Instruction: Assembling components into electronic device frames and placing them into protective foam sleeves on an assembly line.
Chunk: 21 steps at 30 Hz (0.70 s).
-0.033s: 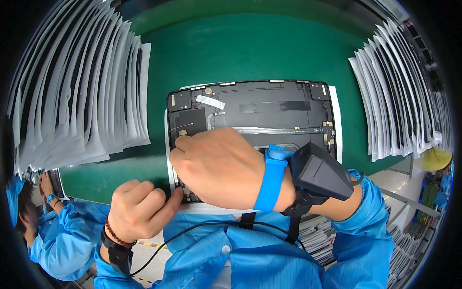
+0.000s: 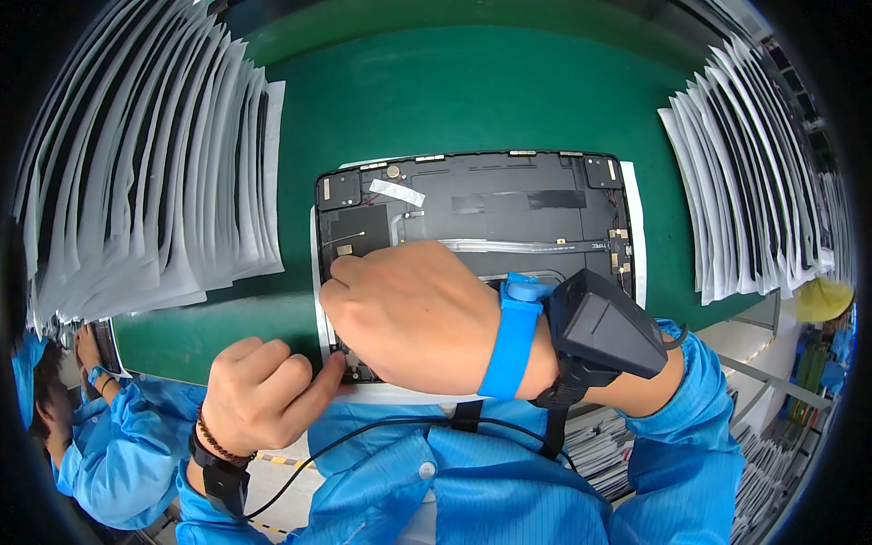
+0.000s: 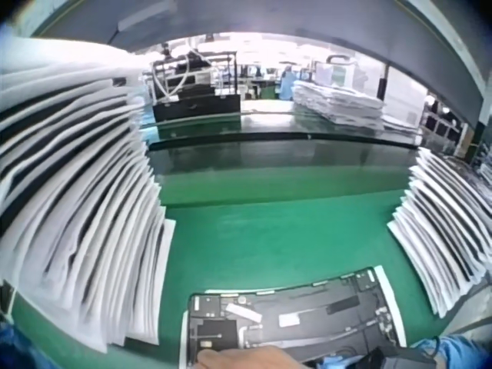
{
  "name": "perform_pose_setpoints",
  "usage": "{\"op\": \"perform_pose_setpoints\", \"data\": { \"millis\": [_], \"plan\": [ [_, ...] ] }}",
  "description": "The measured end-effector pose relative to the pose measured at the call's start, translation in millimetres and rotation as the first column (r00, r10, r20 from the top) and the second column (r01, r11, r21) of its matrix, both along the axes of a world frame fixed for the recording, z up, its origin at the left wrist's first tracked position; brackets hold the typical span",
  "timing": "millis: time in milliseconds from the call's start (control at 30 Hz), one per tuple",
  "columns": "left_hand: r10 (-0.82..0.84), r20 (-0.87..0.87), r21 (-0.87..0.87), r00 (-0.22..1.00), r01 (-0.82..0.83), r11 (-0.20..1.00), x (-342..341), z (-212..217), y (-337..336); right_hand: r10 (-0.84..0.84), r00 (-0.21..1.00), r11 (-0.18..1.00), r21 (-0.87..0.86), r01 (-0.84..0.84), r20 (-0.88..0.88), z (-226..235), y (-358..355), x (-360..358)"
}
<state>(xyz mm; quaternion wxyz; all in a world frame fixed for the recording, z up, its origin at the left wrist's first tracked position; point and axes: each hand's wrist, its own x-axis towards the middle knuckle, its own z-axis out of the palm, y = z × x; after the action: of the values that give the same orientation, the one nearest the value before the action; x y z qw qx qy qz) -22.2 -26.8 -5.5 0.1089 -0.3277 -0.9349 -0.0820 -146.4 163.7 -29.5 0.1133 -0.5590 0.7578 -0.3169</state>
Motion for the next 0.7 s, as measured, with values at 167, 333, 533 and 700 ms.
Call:
{"op": "perform_pose_setpoints", "data": {
  "millis": [167,333,533,700],
  "plan": [
    [-0.039,0.004,-0.096,0.999,0.039,0.995,-5,5,-2,-0.003,1.0,1.0,-0.018,0.003,-0.004,0,0,1],
    [-0.043,0.075,0.036,0.996,0.041,0.999,-16,2,-5,0.014,1.0,1.0,-0.007,-0.014,-0.001,3,-1,0],
    [-0.049,0.1,0.114,0.994,0.038,0.993,-14,-6,-10,-0.02,0.999,0.999,-0.026,0.019,-0.033,-4,-2,1],
    [-0.055,0.135,0.165,0.989,0.032,0.986,-16,-6,-9,-0.017,1.0,1.0,-0.013,0.017,-0.024,-2,-1,0]
  ]
}}
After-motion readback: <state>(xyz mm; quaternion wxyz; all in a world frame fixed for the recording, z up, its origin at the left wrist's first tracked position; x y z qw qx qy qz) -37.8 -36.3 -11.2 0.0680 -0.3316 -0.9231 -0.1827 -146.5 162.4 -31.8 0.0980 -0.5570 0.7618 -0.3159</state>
